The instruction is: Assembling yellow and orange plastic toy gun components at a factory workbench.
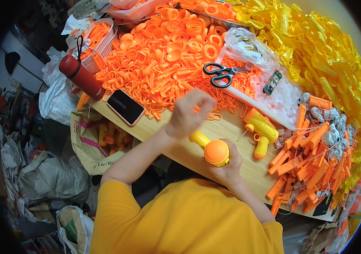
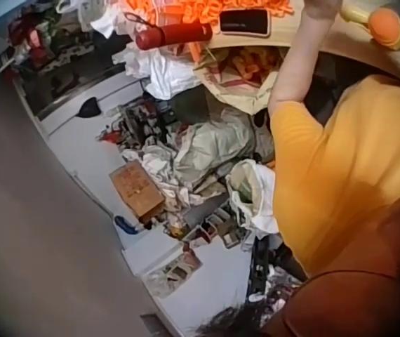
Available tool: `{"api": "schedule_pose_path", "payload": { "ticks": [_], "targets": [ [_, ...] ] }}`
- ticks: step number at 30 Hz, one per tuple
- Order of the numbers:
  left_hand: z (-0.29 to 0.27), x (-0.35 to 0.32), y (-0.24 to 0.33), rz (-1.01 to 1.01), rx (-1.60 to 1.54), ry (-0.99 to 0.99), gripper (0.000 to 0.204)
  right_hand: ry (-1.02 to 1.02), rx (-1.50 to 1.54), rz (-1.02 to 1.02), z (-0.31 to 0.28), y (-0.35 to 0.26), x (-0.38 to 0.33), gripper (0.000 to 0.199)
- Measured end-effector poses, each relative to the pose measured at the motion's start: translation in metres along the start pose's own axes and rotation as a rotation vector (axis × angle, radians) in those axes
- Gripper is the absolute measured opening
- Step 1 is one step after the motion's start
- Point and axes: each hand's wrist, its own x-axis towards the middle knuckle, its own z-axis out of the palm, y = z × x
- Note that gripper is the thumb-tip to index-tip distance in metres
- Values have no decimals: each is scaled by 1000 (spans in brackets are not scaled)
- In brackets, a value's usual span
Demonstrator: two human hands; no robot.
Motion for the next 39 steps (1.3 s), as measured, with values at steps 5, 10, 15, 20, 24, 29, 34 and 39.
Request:
{"api": "schedule_pose_path", "payload": {
  "ticks": [5,10,15,20,24,29,34,39],
  "targets": [
    [-53,48,-104,-234,288,324,15,-33,-47,-44,-4,0,4,60],
    [-90,64,-162,-412,752,229,35,-22,-25,-46,-5,1,4,62],
    [-77,69,-172,-495,845,176,31,-15,-34,-33,-7,1,0,63],
    [-88,64,-187,-368,355,263,22,-19,-28,-43,-4,1,0,64],
    [-84,75,-161,-673,-203,250,21,21,-29,-34,-6,7,1,66],
    [-91,65,-160,-564,-39,160,20,32,9,-37,-5,11,3,67],
    [-77,56,-179,-307,323,96,21,-22,23,-22,-8,7,0,67],
    [-57,65,-152,-177,404,192,14,-16,6,-1,-8,9,-2,67]
  ]
}}
